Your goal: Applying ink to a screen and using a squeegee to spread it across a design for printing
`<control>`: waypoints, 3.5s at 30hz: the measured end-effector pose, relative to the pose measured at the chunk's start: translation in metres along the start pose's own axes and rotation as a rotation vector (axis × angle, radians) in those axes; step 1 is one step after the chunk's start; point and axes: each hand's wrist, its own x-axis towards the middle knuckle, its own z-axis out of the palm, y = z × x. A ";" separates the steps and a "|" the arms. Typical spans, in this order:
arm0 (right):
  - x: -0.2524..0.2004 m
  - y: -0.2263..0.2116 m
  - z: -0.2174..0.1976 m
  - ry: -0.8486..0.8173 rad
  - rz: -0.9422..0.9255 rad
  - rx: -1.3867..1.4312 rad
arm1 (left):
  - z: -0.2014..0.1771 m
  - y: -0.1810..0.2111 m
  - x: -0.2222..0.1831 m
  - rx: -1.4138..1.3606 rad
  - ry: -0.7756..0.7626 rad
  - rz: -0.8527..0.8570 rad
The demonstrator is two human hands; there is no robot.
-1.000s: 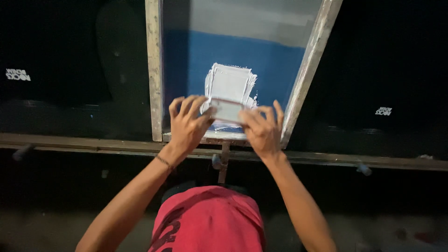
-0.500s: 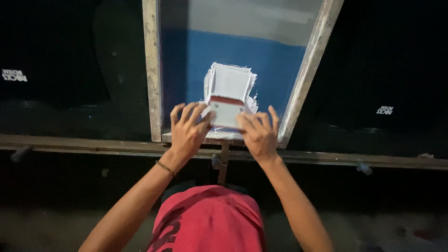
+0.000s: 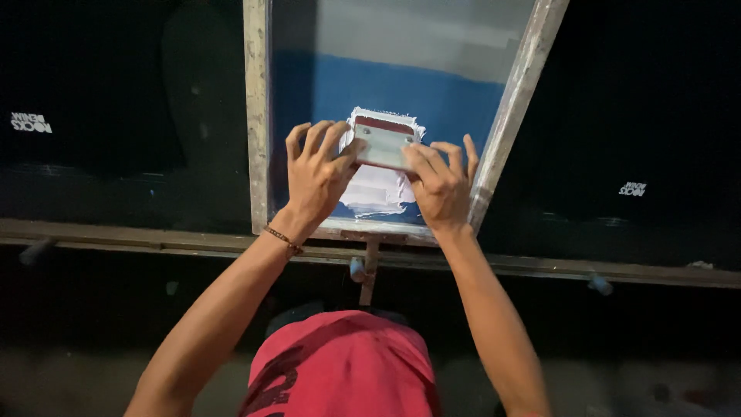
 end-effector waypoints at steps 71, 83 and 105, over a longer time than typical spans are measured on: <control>-0.075 0.033 -0.005 0.415 0.873 1.005 | 0.013 -0.079 -0.103 -0.239 0.104 -0.676; -0.067 0.020 0.003 0.531 1.015 0.966 | 0.017 -0.082 -0.103 -0.264 0.140 -0.714; -0.067 0.015 0.011 0.530 1.108 0.919 | 0.018 -0.083 -0.105 -0.268 0.086 -0.810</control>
